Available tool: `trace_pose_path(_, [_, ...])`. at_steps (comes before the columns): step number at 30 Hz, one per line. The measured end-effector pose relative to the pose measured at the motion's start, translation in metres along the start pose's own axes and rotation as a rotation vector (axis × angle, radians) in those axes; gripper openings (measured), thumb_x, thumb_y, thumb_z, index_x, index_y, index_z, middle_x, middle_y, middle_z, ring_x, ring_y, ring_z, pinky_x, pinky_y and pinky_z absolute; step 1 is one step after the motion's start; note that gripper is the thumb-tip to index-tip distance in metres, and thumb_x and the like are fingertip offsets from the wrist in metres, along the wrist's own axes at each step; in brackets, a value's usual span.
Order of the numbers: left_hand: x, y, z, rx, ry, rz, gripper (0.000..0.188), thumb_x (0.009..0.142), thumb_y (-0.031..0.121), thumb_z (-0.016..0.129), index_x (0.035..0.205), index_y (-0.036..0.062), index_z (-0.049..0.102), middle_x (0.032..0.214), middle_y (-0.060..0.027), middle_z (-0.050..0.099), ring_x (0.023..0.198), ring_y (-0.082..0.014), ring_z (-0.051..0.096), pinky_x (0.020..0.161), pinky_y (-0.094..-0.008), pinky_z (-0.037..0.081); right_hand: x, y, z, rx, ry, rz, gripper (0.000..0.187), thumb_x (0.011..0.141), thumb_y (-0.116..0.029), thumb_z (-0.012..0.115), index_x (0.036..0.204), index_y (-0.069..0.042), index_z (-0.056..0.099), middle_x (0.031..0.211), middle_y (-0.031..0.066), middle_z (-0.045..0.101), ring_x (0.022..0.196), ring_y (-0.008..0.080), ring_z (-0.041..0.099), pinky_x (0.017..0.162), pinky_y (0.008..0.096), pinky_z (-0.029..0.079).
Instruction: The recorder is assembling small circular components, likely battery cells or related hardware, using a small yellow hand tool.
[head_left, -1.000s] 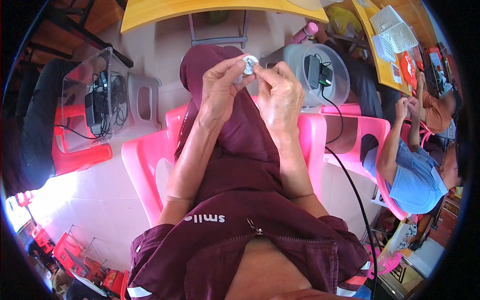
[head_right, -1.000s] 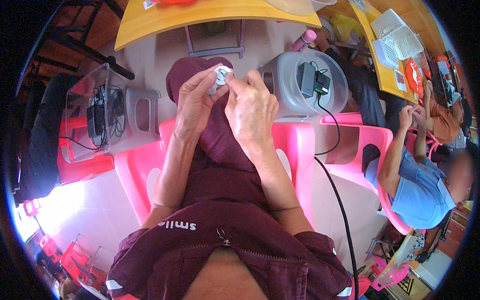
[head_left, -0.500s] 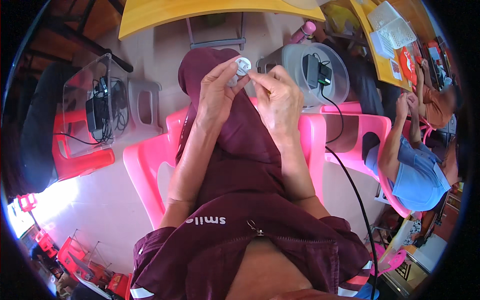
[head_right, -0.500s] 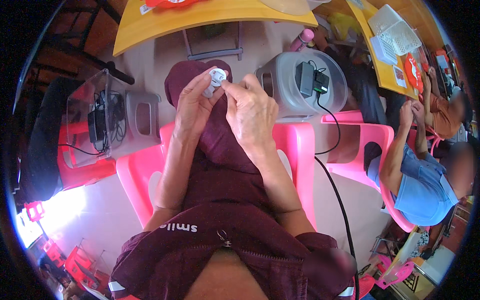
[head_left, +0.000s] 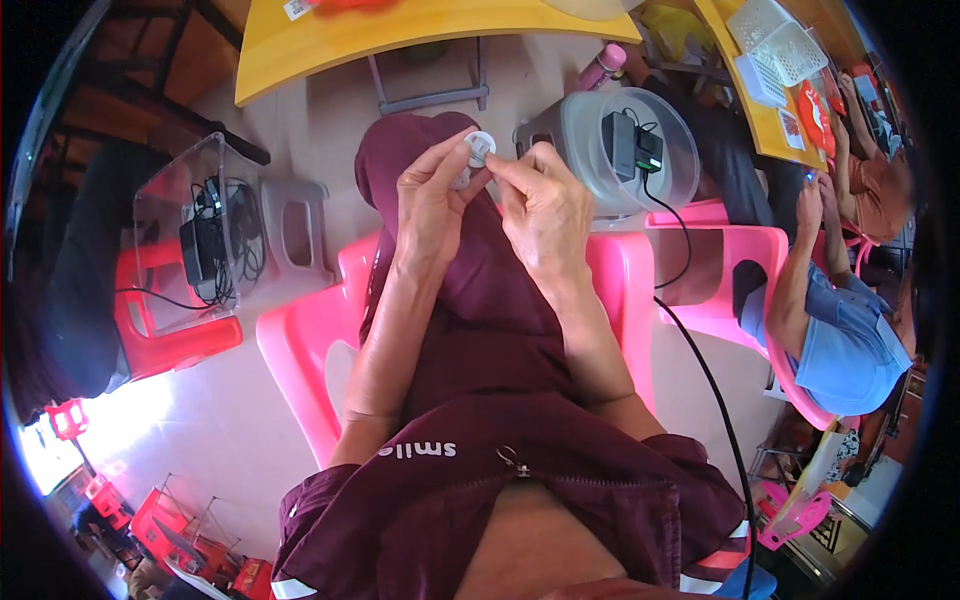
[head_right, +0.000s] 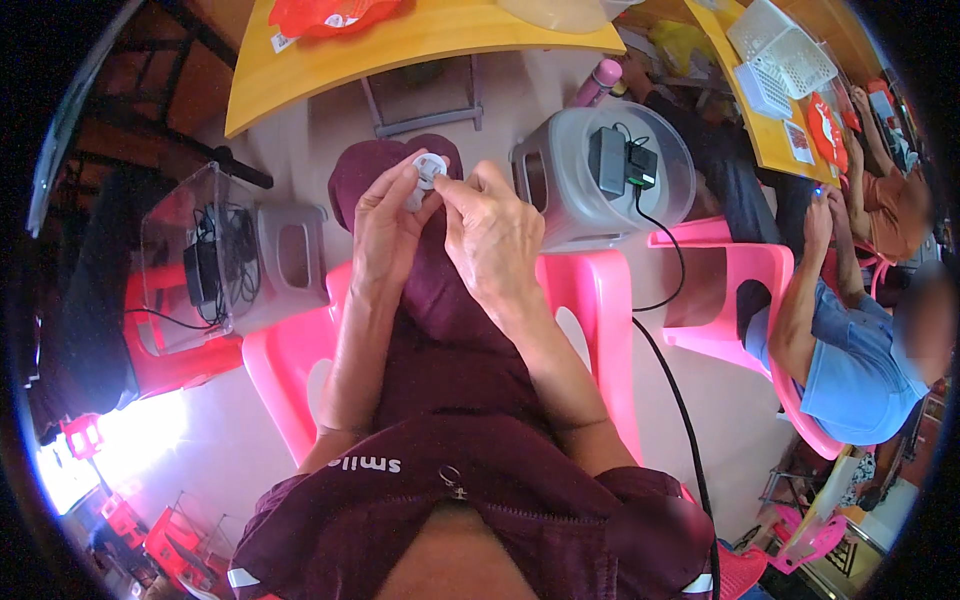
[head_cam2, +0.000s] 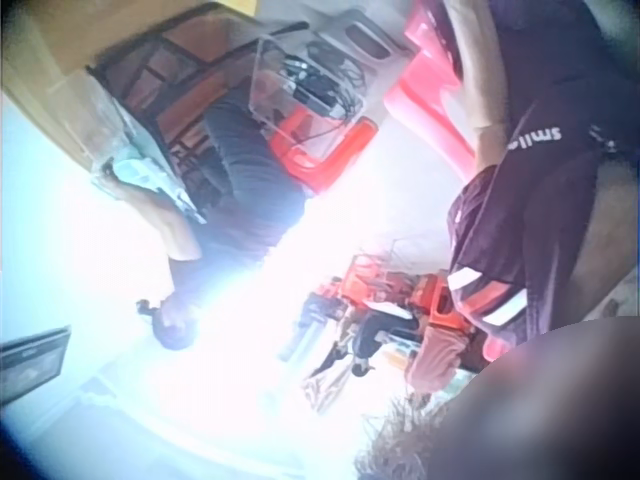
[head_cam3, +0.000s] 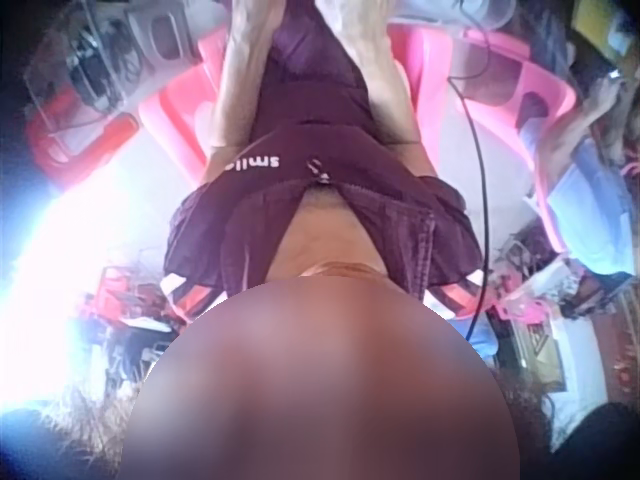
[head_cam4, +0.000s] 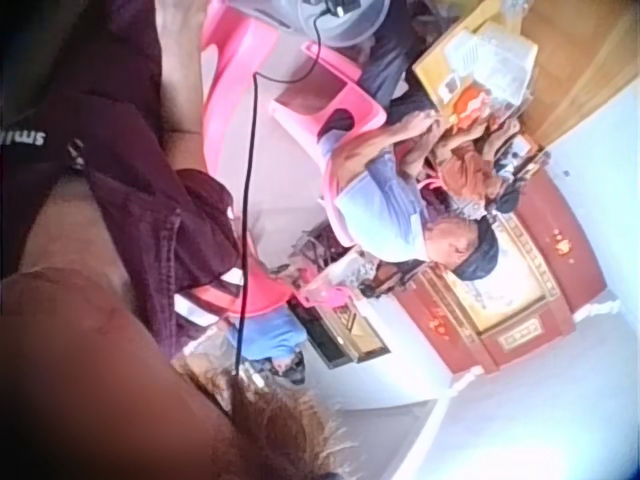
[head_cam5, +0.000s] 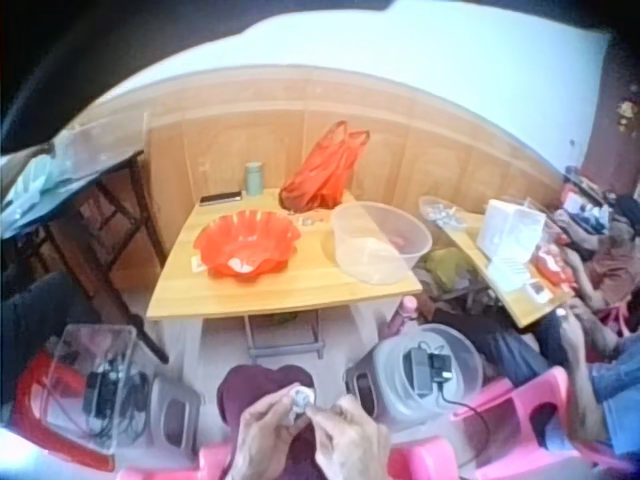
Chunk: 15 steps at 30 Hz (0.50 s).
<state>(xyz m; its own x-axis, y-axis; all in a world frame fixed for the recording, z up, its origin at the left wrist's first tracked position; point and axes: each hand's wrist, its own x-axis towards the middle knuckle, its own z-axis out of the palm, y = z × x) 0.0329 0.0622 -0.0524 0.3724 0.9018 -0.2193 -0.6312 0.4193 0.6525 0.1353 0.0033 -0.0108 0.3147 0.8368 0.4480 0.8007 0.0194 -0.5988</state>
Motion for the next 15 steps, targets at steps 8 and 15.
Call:
trace_pose_path(8, [-0.001, 0.002, 0.012, 0.237, 0.095, 0.052, 0.026, 0.091, 0.010, 0.054, 0.113, -0.0036, 0.058, 0.105, -0.0102, 0.063, 0.095, -0.0176, 0.061, 0.081, -0.0316, 0.053, 0.003, -0.002, 0.002, -0.042, 0.016, 0.020, 0.016, 0.071, -0.001, 0.062, 0.083, -0.011, 0.067, 0.072, 0.0102, 0.053, 0.058, 0.0329, 0.060, 0.050, 0.0422, 0.048])
trace_pose_path(15, [0.026, 0.013, 0.010, 0.276, 0.156, 0.260, 0.024, 0.091, 0.010, 0.056, 0.110, -0.0034, 0.060, 0.103, -0.0106, 0.063, 0.093, -0.0177, 0.061, 0.082, -0.0314, 0.054, 0.012, 0.007, 0.007, -0.075, -0.006, 0.053, 0.018, 0.076, -0.003, 0.060, 0.092, -0.010, 0.066, 0.077, 0.0113, 0.054, 0.058, 0.0336, 0.059, 0.050, 0.0432, 0.048])
